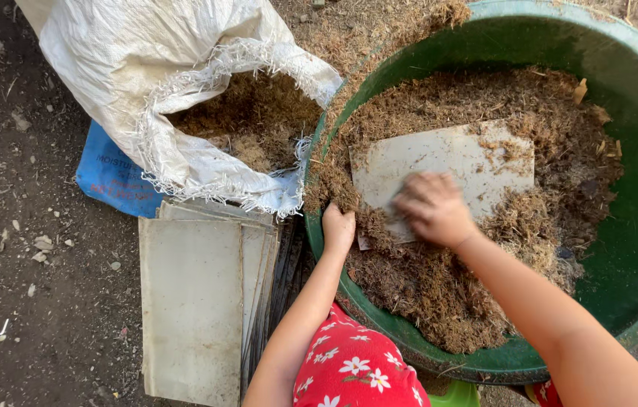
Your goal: The person scoops shredded organic material from a sack into a green basin, then repeatedly places rectangular trays into the basin and presses the material onto them by hand. The filled trays are stacked beside the basin.
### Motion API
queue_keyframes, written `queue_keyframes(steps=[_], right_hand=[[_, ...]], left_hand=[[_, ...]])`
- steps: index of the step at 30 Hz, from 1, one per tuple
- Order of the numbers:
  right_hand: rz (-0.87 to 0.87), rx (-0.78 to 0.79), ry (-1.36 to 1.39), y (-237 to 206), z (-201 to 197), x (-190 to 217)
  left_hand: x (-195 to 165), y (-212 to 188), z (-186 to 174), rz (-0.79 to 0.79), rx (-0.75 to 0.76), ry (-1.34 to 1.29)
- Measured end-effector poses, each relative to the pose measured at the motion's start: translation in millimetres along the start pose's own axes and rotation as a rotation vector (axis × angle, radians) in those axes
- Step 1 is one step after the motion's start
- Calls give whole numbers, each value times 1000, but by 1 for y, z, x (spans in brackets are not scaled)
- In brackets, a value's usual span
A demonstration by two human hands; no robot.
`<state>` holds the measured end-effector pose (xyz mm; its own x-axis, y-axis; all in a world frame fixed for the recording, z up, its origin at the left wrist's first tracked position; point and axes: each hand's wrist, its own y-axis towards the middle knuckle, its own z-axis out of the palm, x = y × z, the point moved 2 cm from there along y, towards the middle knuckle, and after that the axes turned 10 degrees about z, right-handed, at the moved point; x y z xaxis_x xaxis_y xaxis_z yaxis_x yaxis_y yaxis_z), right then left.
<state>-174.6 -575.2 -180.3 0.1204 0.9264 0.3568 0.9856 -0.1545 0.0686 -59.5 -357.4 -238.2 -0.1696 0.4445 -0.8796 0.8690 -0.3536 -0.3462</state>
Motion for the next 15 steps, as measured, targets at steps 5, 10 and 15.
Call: queue_keyframes(steps=[5, 10, 15], right_hand=[[918, -121, 30, 28, -19, -69], [752, -177, 101, 90, 3, -17], [194, -61, -42, 122, 34, 69]], left_hand=[[-17, -39, -11, 84, 256, 240], [7, -47, 5, -276, 343, -373], [33, -42, 11, -311, 284, -411]])
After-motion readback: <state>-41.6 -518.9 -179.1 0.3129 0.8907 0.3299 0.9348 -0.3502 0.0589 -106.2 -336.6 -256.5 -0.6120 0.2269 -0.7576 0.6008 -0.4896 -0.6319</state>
